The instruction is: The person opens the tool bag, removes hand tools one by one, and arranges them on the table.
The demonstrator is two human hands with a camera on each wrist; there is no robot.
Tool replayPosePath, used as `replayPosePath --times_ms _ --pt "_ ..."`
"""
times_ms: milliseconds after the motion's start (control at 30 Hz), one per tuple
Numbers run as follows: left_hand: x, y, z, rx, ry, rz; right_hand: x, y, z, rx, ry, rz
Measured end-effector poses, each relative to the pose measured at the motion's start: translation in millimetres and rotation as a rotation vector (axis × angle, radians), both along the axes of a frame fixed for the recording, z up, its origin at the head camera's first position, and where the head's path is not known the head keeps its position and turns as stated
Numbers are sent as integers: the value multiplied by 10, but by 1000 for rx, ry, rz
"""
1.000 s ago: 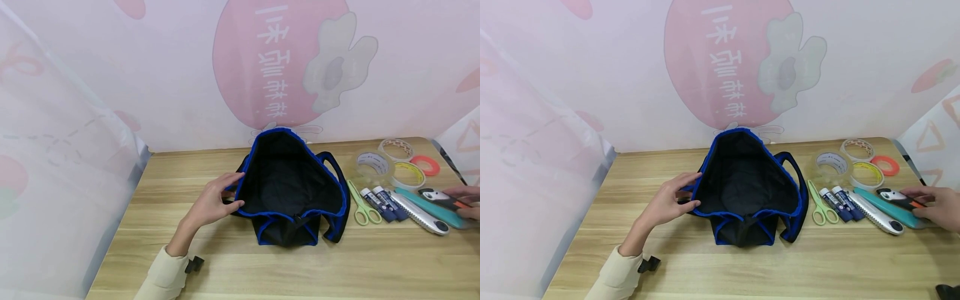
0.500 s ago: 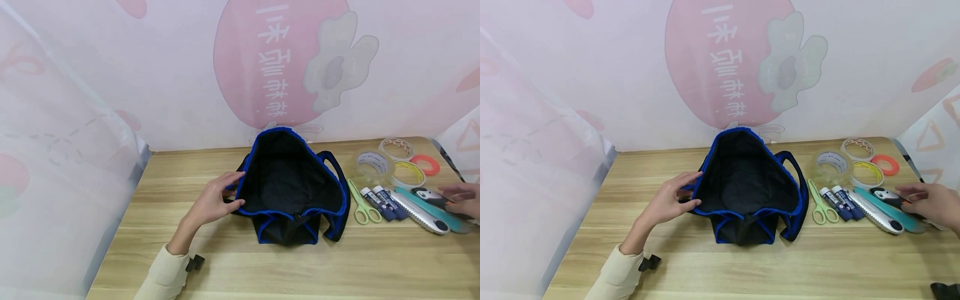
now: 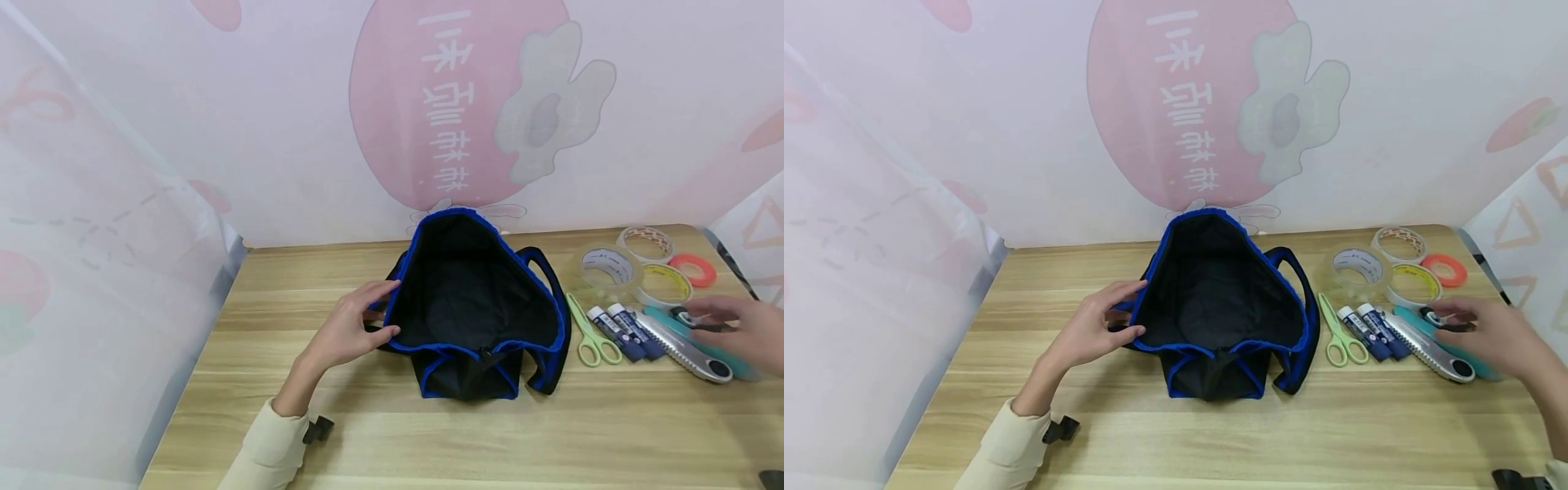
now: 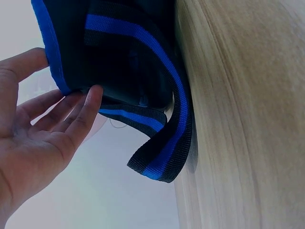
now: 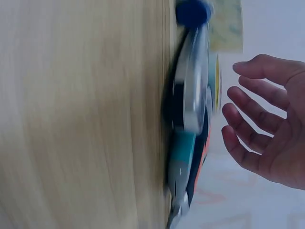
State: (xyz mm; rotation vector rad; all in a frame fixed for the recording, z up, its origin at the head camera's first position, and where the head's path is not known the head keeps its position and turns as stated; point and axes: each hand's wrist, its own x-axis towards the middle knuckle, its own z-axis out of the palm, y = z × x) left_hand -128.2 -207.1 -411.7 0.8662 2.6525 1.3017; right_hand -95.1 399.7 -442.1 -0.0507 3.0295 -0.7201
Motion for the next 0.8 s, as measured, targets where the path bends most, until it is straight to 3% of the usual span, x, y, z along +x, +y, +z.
replayPosePath --times_ms 167,500,800 --pt "8 -6 1 -2 3 6 13 -247 41 -7 99 52" --pt "23 -10 3 -10 5 14 64 -656 160 -43 121 91" --pt "26 -7 20 -14 25 19 56 -968 163 -120 173 149"
